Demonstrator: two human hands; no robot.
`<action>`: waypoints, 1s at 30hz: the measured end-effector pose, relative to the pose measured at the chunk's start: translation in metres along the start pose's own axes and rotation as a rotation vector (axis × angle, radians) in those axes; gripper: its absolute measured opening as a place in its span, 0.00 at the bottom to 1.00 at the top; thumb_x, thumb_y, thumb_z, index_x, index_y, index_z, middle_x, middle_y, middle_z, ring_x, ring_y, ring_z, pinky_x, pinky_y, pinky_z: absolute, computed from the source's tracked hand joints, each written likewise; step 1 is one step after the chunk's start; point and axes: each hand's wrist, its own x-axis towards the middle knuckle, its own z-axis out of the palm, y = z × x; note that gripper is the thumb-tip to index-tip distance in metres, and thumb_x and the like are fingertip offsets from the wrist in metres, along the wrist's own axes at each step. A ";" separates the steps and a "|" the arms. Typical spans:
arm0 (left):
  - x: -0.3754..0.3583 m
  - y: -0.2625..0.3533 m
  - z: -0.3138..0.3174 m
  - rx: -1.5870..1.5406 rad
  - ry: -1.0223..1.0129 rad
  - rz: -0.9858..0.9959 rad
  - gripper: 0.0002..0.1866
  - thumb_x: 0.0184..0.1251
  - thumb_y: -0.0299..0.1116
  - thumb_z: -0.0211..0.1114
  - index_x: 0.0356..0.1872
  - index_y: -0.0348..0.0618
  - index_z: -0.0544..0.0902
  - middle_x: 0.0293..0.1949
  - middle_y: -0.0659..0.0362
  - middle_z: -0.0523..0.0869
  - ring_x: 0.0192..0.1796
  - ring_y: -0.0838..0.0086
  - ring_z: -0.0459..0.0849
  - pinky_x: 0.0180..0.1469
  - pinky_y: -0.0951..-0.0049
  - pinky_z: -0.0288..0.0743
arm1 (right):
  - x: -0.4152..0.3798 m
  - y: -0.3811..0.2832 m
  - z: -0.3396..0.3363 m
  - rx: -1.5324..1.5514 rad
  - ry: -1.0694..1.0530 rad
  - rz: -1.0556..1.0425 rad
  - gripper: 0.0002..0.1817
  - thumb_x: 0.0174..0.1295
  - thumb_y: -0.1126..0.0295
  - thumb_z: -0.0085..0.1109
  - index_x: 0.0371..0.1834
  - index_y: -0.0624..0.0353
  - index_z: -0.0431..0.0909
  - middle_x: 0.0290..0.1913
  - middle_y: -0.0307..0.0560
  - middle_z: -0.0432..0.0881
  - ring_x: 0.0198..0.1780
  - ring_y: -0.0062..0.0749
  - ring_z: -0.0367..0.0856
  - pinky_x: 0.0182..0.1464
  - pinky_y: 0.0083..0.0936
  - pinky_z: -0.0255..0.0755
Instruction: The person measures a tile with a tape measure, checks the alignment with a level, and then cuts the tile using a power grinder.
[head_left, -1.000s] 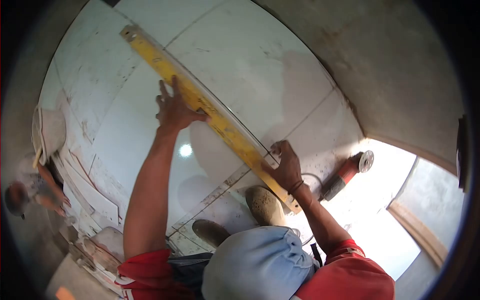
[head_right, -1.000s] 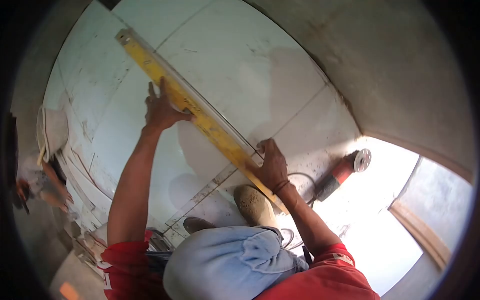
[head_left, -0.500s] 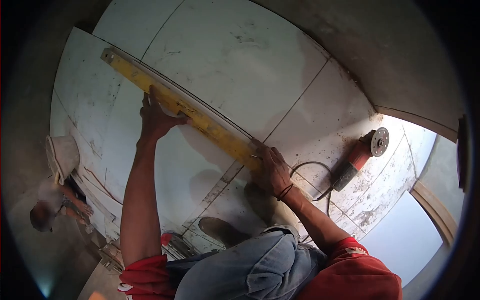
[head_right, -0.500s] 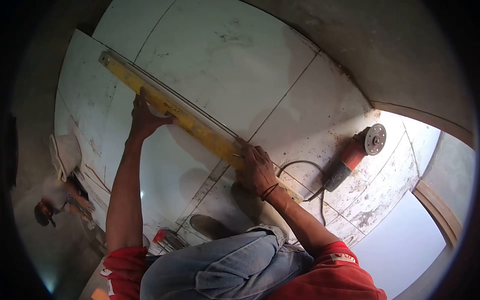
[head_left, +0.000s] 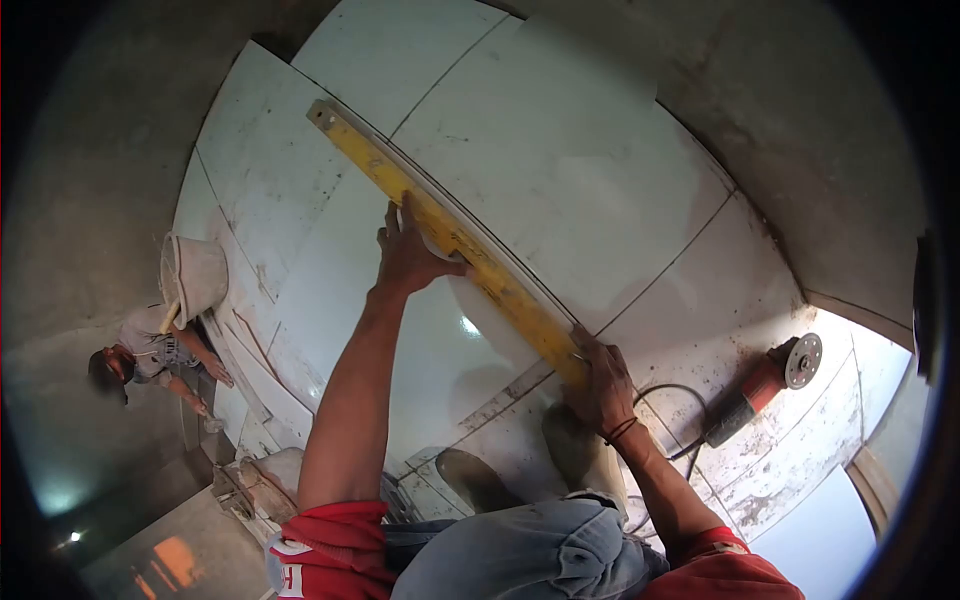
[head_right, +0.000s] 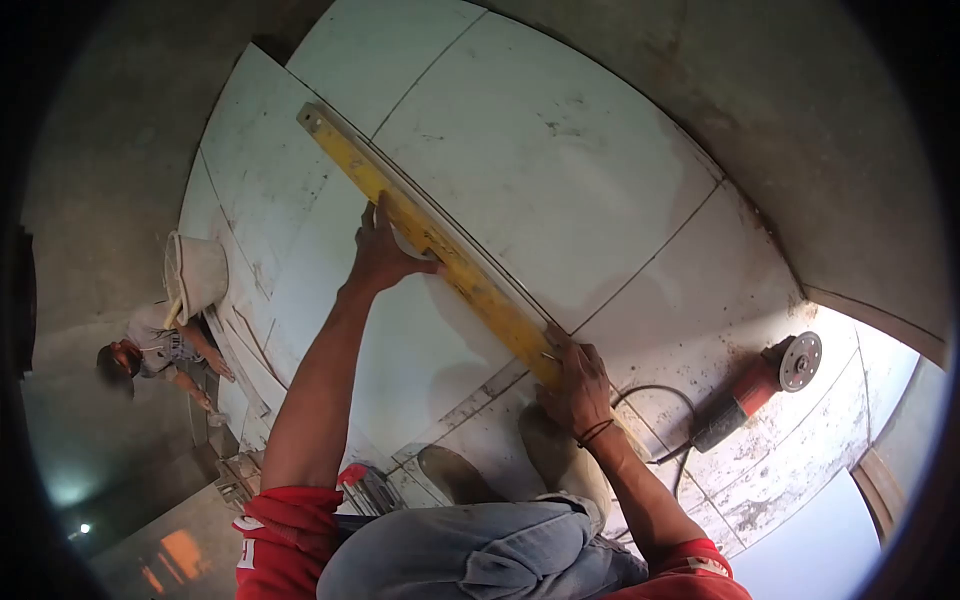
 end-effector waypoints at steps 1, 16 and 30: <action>-0.001 0.004 -0.002 0.001 0.011 -0.001 0.96 0.21 0.61 0.97 0.89 0.35 0.38 0.87 0.28 0.44 0.89 0.33 0.45 0.86 0.33 0.52 | 0.001 -0.003 0.000 0.002 0.003 -0.010 0.50 0.46 0.75 0.77 0.80 0.54 0.71 0.64 0.53 0.85 0.62 0.56 0.82 0.66 0.47 0.80; 0.005 0.008 -0.005 0.008 -0.010 0.085 0.95 0.20 0.59 0.98 0.88 0.28 0.39 0.86 0.25 0.40 0.90 0.33 0.41 0.88 0.41 0.54 | 0.031 -0.013 0.019 -0.075 0.127 0.017 0.44 0.50 0.69 0.84 0.75 0.54 0.75 0.59 0.50 0.86 0.65 0.50 0.80 0.64 0.48 0.72; 0.014 0.004 0.001 0.064 -0.037 0.045 0.94 0.21 0.54 0.99 0.88 0.29 0.39 0.86 0.25 0.37 0.88 0.28 0.47 0.86 0.40 0.61 | 0.039 -0.016 0.014 0.054 0.095 0.173 0.38 0.48 0.70 0.84 0.67 0.52 0.80 0.46 0.47 0.84 0.54 0.44 0.82 0.59 0.44 0.73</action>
